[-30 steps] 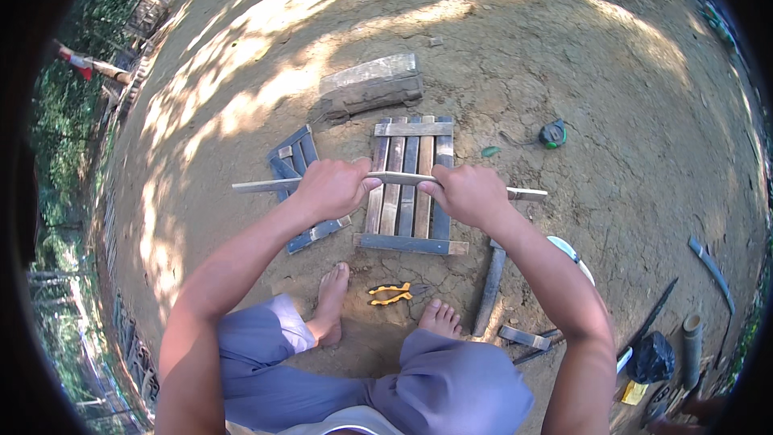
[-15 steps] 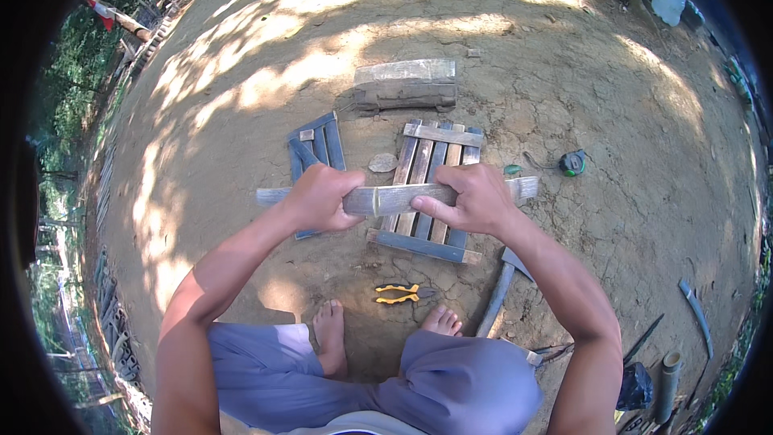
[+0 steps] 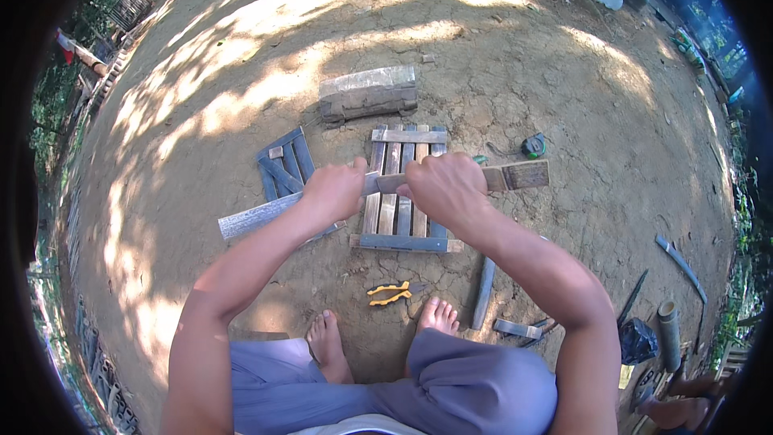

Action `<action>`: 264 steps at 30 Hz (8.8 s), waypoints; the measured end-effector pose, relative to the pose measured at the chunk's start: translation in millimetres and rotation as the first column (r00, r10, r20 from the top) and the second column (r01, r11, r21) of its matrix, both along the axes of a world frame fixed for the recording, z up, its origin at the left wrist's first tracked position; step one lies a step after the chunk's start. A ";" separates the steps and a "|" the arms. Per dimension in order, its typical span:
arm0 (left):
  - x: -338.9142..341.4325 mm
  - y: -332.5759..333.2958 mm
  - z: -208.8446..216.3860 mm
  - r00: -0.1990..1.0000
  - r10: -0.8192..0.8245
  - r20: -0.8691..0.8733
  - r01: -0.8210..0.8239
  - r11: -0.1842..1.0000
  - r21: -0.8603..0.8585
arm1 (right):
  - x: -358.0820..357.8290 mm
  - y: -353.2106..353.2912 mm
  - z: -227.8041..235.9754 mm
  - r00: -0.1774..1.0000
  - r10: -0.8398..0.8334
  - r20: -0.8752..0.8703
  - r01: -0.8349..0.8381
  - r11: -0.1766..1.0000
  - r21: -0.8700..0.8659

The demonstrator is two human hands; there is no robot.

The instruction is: The person saws a wooden slat with a hand saw, marks it with a knife, and uses an axe to trim the wood.

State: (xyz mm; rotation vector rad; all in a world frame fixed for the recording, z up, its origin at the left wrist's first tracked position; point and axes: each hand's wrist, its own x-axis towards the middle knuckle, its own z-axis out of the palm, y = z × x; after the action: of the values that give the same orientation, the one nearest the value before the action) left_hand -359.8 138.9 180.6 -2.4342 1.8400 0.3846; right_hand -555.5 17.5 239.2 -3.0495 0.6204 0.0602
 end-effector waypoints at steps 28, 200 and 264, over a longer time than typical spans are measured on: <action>31.6 21.5 -153.8 0.853 0.299 -0.429 -0.320 0.947 0.023 | -134.8 -21.0 -230.9 0.398 -0.893 -0.210 0.001 -0.229 0.973; -129.6 -52.1 -211.1 0.065 0.467 -0.882 -0.461 0.798 0.389 | -277.9 -23.9 -248.7 0.233 -0.945 -0.229 0.282 -0.160 0.946; -119.5 -28.7 -200.0 -0.077 0.515 -0.854 -0.354 0.786 0.506 | -305.8 -4.1 -260.4 0.194 -0.931 -0.310 0.053 -0.305 0.951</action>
State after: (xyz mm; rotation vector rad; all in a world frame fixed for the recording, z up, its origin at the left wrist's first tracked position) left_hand -479.3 110.3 -19.4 -2.6825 0.6867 2.7281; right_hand -861.2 13.4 -21.2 -0.7890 1.3203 -0.5054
